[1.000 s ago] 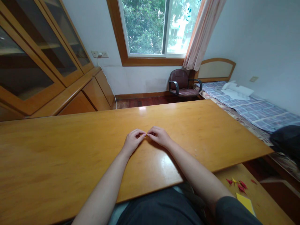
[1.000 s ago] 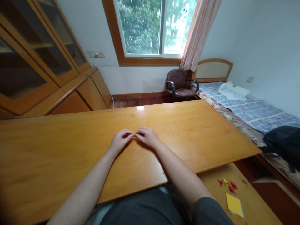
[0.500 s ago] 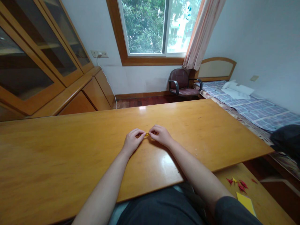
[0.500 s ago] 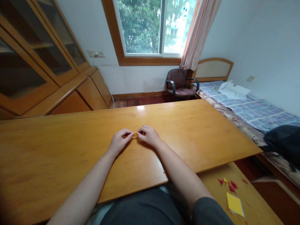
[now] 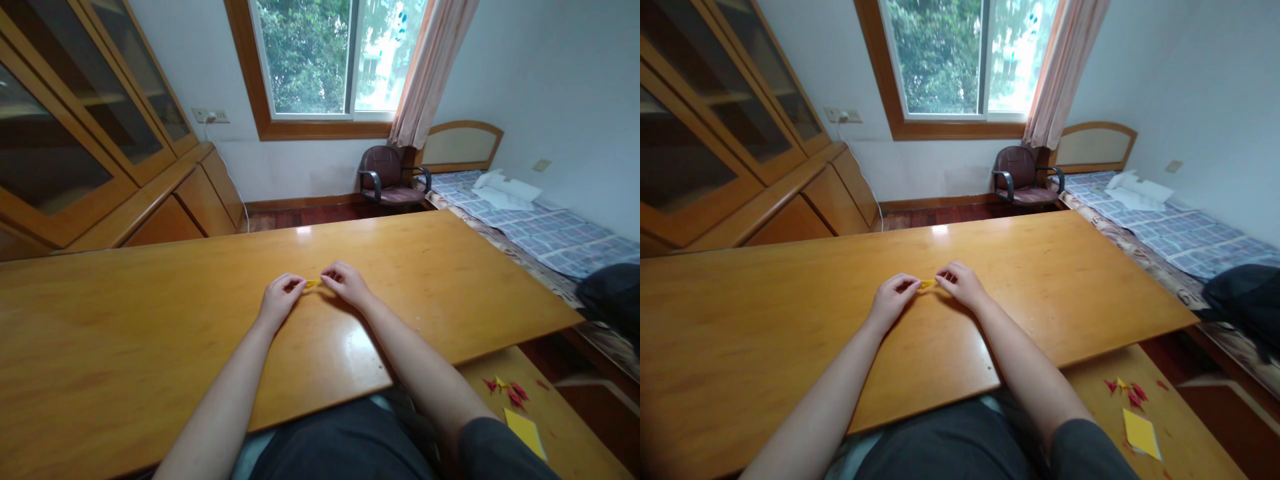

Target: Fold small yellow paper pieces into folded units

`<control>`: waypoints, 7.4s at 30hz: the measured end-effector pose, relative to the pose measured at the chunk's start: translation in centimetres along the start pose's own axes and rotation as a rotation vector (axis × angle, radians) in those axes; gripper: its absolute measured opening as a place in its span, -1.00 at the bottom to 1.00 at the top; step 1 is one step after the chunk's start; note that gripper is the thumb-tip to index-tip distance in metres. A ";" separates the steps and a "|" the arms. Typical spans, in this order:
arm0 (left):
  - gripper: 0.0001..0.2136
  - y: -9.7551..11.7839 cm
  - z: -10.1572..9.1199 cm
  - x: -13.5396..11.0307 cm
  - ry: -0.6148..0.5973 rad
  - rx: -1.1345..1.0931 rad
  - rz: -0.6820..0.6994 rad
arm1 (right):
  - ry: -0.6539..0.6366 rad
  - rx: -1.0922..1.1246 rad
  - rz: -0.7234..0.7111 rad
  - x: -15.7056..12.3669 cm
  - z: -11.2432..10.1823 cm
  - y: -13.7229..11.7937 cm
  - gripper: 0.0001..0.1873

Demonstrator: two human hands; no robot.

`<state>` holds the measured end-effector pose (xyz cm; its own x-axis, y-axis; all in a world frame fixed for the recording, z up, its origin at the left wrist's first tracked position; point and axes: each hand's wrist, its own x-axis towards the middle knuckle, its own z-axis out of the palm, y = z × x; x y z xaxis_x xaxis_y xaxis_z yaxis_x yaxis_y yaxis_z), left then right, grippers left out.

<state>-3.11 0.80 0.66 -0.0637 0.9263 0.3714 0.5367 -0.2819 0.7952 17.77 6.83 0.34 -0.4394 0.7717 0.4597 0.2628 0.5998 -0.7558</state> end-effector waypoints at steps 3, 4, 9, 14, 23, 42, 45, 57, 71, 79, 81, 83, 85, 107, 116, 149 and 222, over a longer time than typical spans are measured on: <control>-0.79 0.1 0.2 -0.1 -0.028 -0.011 0.015 | -0.107 -0.003 -0.056 -0.2 0.6 -0.8 -0.78; -0.80 0.1 0.2 -0.1 -0.042 -0.011 0.020 | -0.132 -0.029 -0.081 -0.2 0.7 -0.9 -0.81; -0.80 0.2 0.2 -0.1 -0.093 0.023 0.047 | -0.135 -0.087 -0.124 -0.1 0.9 -1.0 -0.84; -0.80 -0.2 0.3 0.0 -0.083 0.038 0.042 | -0.095 -0.073 -0.116 -0.2 0.6 -1.3 -0.83; -0.82 -0.6 0.3 0.1 -0.064 0.010 -0.020 | -0.022 -0.035 -0.064 -0.1 0.4 -1.0 -0.85; -0.73 0.5 0.2 0.0 -0.231 0.016 -0.054 | -0.111 0.135 0.136 0.1 0.4 -0.1 -0.81; -0.71 0.4 0.1 0.0 -0.257 -0.020 -0.088 | -0.123 0.145 0.144 0.1 0.4 -0.3 -0.79; -0.71 -0.2 0.2 0.0 -0.265 -0.189 -0.194 | -0.208 0.292 0.350 0.2 0.3 -0.5 -0.65; -0.83 -1.0 0.1 -0.1 0.035 -0.234 -0.117 | -0.182 0.528 0.462 0.5 -0.2 -0.6 -0.66; -0.76 1.0 1.0 -0.8 -0.066 0.121 0.411 | -0.209 0.502 0.446 0.6 -0.4 -1.3 -0.66; -0.80 1.2 1.0 -0.9 -0.072 0.169 0.460 | -0.231 0.477 0.442 0.6 -0.5 -1.5 -0.65; -0.83 1.2 0.8 -0.9 -0.076 0.188 0.469 | -0.256 0.445 0.437 0.5 -0.5 -1.5 -0.65; -0.85 1.2 0.6 -0.9 -0.078 0.192 0.433 | -0.269 0.411 0.417 0.4 -0.4 -1.4 -0.65; -0.76 0.5 0.2 -0.2 -0.065 -0.127 -0.074 | -0.053 0.067 0.027 -0.1 0.8 -0.9 -0.77; -0.67 0.0 0.3 0.0 -0.101 -0.293 -0.236 | -0.034 0.099 0.101 0.1 0.5 -1.1 -0.77; -0.79 -0.1 0.2 0.0 -0.216 -0.130 -0.056 | -0.242 0.395 0.345 0.1 0.4 -0.6 -0.64; -0.83 0.7 0.3 -0.1 -0.168 0.087 0.066 | -0.152 0.026 -0.043 -0.2 1.0 -1.3 -0.84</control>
<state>-2.43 0.59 1.04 0.1109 0.9373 0.3303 0.6065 -0.3271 0.7246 16.70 5.66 0.78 -0.5753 0.7035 0.4173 0.2199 0.6244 -0.7495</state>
